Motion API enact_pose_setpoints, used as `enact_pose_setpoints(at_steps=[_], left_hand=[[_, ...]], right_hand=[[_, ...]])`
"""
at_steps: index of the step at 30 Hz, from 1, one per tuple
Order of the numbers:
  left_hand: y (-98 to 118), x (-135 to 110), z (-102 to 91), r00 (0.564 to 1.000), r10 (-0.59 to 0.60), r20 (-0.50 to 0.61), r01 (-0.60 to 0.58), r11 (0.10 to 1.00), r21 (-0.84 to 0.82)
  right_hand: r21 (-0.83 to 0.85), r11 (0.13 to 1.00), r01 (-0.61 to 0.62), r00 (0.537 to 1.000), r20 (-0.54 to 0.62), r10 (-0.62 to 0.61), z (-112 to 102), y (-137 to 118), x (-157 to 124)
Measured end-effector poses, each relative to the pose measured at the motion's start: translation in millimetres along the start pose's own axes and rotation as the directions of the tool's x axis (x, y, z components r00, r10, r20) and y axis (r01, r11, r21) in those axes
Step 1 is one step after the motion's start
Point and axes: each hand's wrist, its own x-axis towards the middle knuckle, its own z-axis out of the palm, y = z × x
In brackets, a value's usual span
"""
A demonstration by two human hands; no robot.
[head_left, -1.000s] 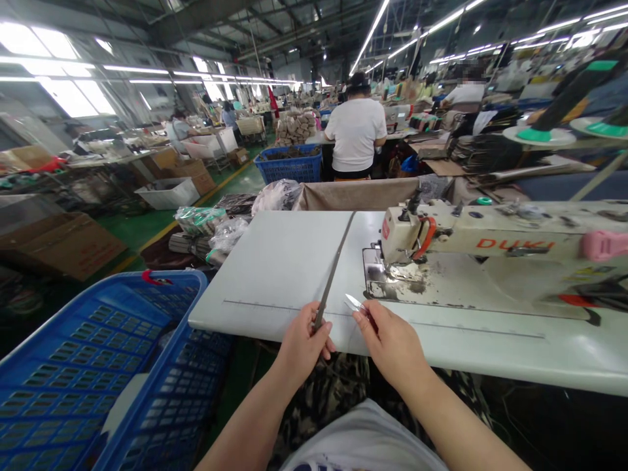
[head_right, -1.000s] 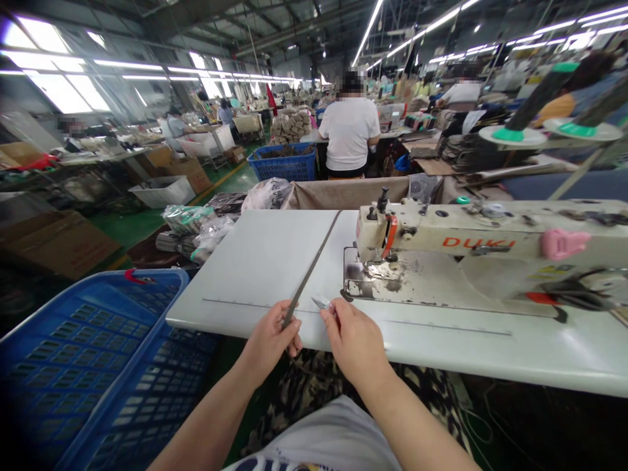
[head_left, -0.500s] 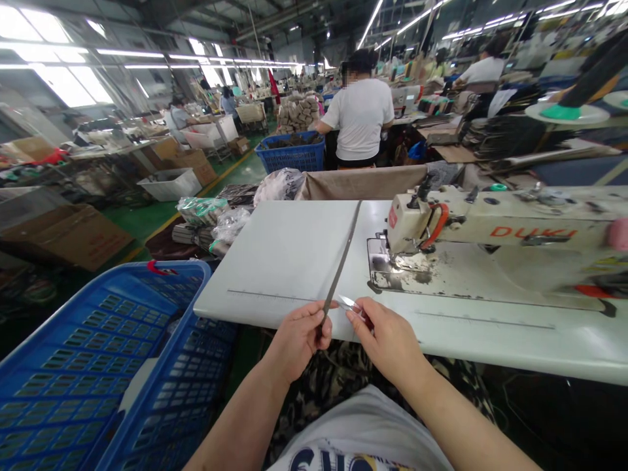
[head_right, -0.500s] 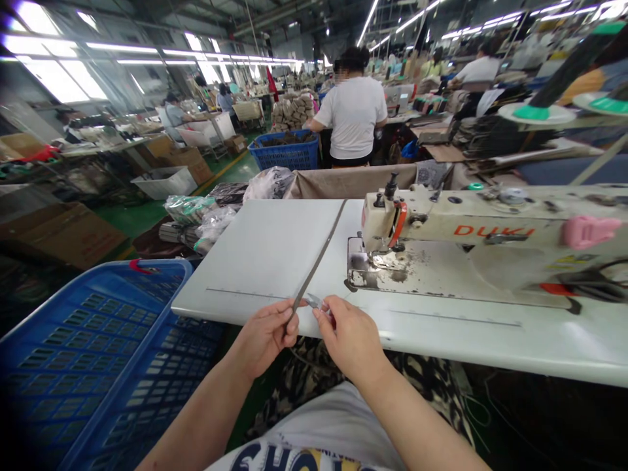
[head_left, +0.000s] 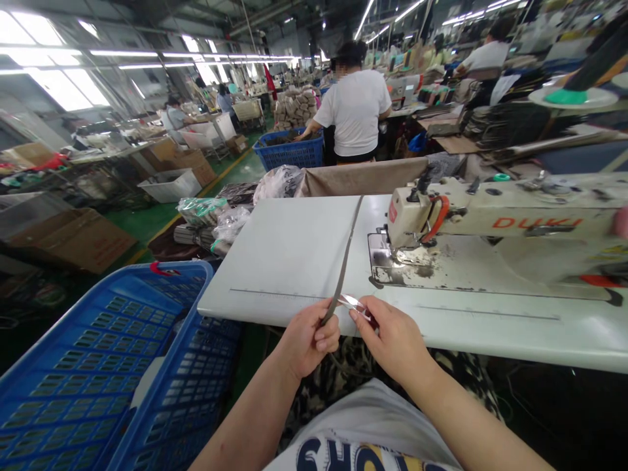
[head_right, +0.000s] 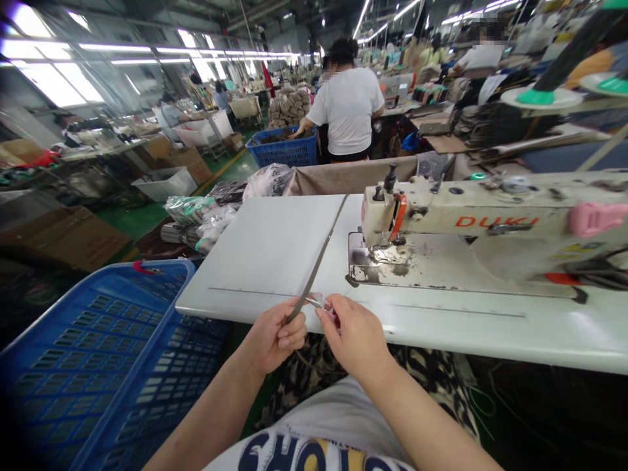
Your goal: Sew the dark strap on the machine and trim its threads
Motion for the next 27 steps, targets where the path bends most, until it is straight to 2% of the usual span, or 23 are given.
enact_pose_setpoints(at_steps=[14, 17, 19, 21, 23, 25, 26, 27], left_hand=[[-3.6, 3.0, 4.9, 1.0, -0.001, 0.019, 0.001, 1.0, 0.024], [-6.6, 3.3, 5.6, 1.0, -0.002, 0.025, 0.002, 1.0, 0.016], [-8.5, 3.5, 7.2, 1.0, -0.015, 0.02, 0.014, 1.0, 0.016], [-9.5, 3.6, 9.3, 1.0, -0.027, 0.014, 0.027, 1.0, 0.016], [-9.4, 3.4, 10.9, 0.999, -0.034, 0.007, 0.034, 0.999, 0.019], [-8.3, 3.1, 11.3, 0.999, -0.037, 0.0, 0.037, 0.999, 0.024], [-7.6, 3.0, 11.1, 0.999, -0.036, 0.001, 0.036, 0.999, 0.026], [-6.9, 2.8, 10.7, 0.999, -0.034, 0.004, 0.034, 0.999, 0.026]], right_hand=[[-0.059, 0.993, 0.106, 0.99, -0.091, -0.111, 2.8, 2.8, -10.4], [0.038, 0.995, 0.09, 0.992, -0.088, -0.086, 4.3, 2.8, -11.4], [0.193, 0.981, 0.038, 0.998, -0.05, -0.029, 4.9, 0.9, -10.5], [0.43, 0.902, -0.053, 0.999, 0.019, 0.049, 5.2, -1.5, -8.3], [0.674, 0.72, -0.166, 0.986, 0.108, 0.127, 5.4, -2.6, -5.5], [0.795, 0.556, -0.243, 0.969, 0.168, 0.182, 5.2, -0.9, -3.4], [0.805, 0.536, -0.255, 0.964, 0.168, 0.206, 5.1, 0.8, -2.8], [0.791, 0.556, -0.255, 0.962, 0.152, 0.225, 4.8, 2.7, -2.7]])
